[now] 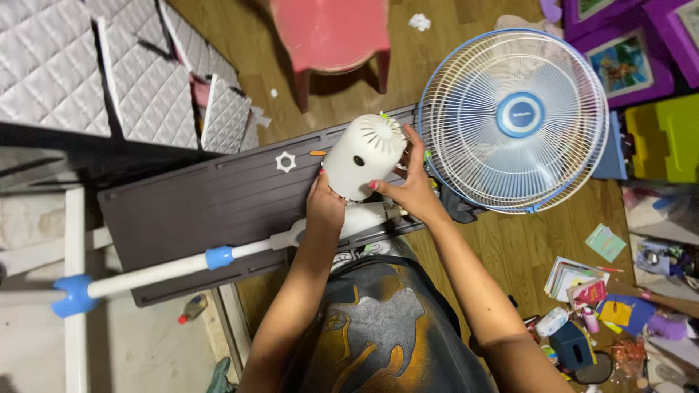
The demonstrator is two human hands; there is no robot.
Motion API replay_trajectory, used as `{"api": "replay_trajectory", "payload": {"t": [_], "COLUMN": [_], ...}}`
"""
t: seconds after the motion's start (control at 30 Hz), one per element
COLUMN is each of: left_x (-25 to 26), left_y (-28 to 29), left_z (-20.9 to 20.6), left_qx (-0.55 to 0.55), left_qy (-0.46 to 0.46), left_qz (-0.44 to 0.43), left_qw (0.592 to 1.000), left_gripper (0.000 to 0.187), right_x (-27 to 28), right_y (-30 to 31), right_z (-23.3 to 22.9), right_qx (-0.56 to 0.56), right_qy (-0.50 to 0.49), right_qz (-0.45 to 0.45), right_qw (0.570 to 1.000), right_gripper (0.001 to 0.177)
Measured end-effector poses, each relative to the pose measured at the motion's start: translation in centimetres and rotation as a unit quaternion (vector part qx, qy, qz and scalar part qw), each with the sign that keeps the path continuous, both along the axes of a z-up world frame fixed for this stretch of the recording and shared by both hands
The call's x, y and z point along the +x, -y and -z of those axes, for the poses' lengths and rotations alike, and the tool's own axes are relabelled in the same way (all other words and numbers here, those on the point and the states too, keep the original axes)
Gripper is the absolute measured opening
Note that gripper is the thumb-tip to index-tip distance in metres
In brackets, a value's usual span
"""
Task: The person assembles a standing fan by attaching the motor housing to the stand and securing components with a screwdriver. They handle the fan base, motor, and stand parts, using a screwdriver to tighten connections.
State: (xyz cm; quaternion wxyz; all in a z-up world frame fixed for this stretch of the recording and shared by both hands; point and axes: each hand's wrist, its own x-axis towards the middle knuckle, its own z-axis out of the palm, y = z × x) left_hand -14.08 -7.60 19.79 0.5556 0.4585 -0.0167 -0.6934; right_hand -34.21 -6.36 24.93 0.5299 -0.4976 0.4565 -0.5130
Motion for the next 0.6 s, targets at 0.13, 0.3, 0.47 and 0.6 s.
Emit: {"api": "replay_trajectory", "payload": {"t": [0.13,0.3,0.47,0.6], "left_x": [-3.0,-4.8,-3.7,-3.5], "left_y": [-0.7,-1.7,-2.0,-1.1], "left_z": [-1.2,-3.3,-2.8,-1.1], "left_qx": [-0.074,-0.135,-0.117,-0.175], "left_qy": [0.039,0.138,0.304,0.472], "left_qz": [0.068,0.245,0.265,0.287], "left_qw": [0.994,0.95,0.907,0.815], "left_gripper": [0.032,0.029,0.038,0.045], "right_x": [-1.4,-5.2,-8.4,-10.2], "right_y": [-0.7,-0.4,-1.8,-2.4], "right_z": [0.1,1.7,3.0,2.3], "right_qx": [-0.032,0.154,0.182,0.18], "right_qy": [-0.011,0.198,0.345,0.4], "right_qz": [0.144,0.204,0.179,0.162], "right_qw": [0.989,0.946,0.903,0.884], "right_gripper": [0.113,0.094,0.078,0.075]}}
